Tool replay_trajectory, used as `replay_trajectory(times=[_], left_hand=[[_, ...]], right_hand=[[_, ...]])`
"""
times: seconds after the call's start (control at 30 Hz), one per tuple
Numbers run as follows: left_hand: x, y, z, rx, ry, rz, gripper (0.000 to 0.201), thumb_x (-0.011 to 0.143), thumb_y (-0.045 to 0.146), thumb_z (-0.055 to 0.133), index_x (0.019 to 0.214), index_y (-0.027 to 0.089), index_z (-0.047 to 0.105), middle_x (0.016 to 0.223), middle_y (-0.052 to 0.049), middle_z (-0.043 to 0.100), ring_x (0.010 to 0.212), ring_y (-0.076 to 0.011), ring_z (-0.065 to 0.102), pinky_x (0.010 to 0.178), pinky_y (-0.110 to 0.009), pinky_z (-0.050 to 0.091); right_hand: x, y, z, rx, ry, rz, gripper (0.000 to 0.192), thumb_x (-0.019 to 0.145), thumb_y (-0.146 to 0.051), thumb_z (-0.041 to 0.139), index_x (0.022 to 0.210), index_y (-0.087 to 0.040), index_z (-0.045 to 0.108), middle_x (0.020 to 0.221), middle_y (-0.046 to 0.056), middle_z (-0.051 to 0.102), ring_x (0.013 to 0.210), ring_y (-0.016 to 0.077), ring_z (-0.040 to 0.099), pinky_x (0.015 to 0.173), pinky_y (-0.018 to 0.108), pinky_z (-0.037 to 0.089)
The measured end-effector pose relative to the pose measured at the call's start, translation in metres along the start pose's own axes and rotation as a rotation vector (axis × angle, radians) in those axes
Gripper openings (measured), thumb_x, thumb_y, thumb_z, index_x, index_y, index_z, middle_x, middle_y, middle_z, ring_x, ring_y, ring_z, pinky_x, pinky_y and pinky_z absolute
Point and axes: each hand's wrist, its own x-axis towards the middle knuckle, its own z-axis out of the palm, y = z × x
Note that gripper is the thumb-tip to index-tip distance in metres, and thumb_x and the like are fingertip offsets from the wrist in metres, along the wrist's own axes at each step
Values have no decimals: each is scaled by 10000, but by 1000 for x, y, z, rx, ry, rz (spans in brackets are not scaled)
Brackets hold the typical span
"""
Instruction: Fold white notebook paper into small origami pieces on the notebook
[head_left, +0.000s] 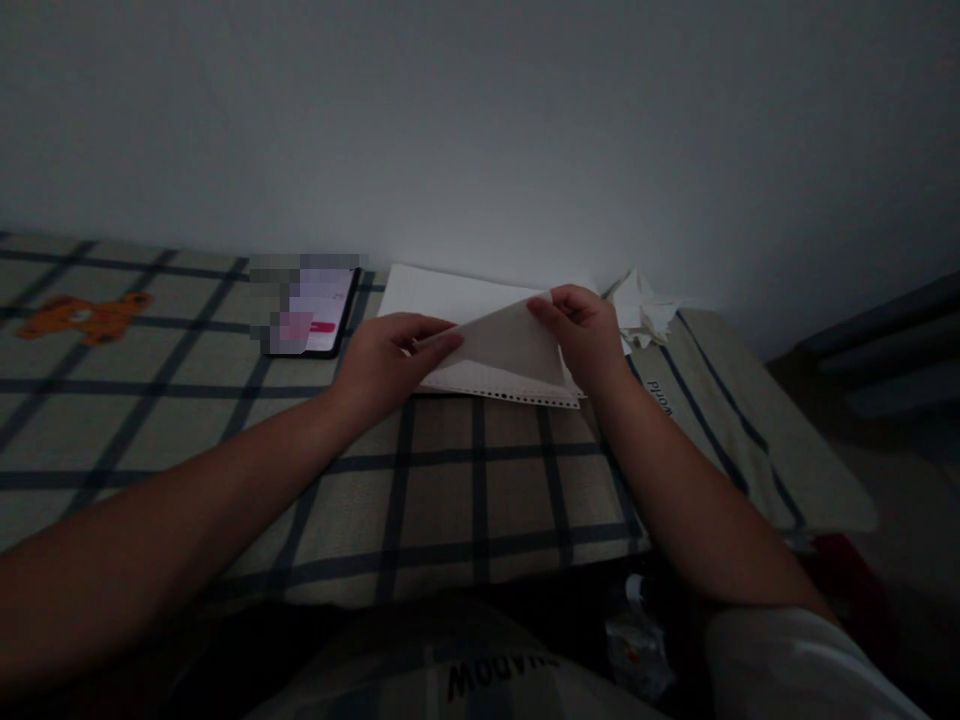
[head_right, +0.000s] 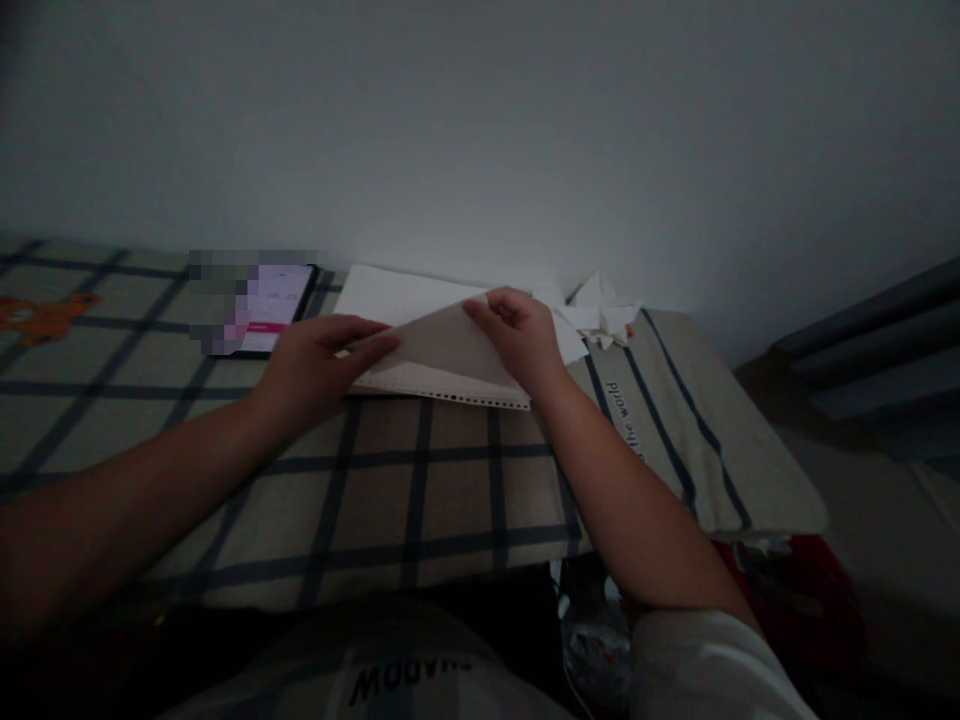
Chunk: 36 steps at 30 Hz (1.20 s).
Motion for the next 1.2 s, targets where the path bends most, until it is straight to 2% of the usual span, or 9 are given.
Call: replay_trajectory(times=[0.17,0.3,0.4,0.47,0.53,0.7,0.83,1.07,1.2], left_hand=[[0,2,-9,146,170,176,288,1024,459,563,1045,277,785,1033,-43,804,936,-205,721,878,-380,554],[6,-7,-11,325,63,315,291,1034,410,530,1006,307,801,1021,-41,809,986,-234,729,878,-422,514],[10,-18,-5,417,-91,383,269,1020,362,545,1027,324,811,1064,-34,816,1005,-252,726,813,-413,496],[11,-24,0,436,-181,429,255,1005,313,561,1050,327,811,1131,-16,812,1028,-258,719,807,-410,489],[11,-27,5,438,-257,472,258,1001,287,565,1072,322,810,1167,-6,806,1052,-262,711,812,-407,486],[8,-24,8,423,-393,526,270,1024,331,543,1068,316,810,1173,4,805,1070,-240,708,809,-367,487],[7,-22,8,304,-442,484,308,1025,398,533,1046,281,818,1136,-26,809,1036,-228,713,855,-370,514],[14,-34,9,293,-362,174,367,906,466,644,1145,238,801,1131,-82,786,1068,-266,695,952,-392,532],[16,-34,6,233,-400,77,418,869,519,667,1131,225,806,987,-68,789,898,-229,708,821,-339,537]], right_hand=[[-1,-8,-8,-130,-35,-331,145,912,-446,659,922,-303,683,995,40,719,989,240,659,919,446,533],[2,-4,-16,-338,-166,-527,89,902,-315,648,971,-293,699,1085,63,738,1114,276,649,1057,515,455],[2,7,-17,-502,-331,-538,256,846,-368,752,1077,-262,726,1225,107,714,1219,316,613,1107,549,409],[0,14,-14,-541,-471,-488,367,822,-461,800,1116,-249,742,1272,125,690,1235,316,603,1096,526,436],[-1,20,-9,-546,-563,-433,353,878,-486,749,1138,-247,754,1284,125,686,1239,298,601,1093,499,459],[2,30,1,-603,-574,-341,389,975,-402,617,1292,-203,726,1307,159,676,1248,312,597,1132,519,448],[7,36,-1,-676,-582,-292,395,946,-425,652,1248,-192,756,1266,167,679,1205,342,600,1105,519,463],[8,34,-3,-631,-586,-257,260,910,-396,689,1105,-253,784,1149,108,699,1140,316,595,1067,511,461],[8,32,-1,-625,-587,-257,195,896,-352,702,1021,-214,763,1085,124,708,1104,321,602,1033,510,463]])
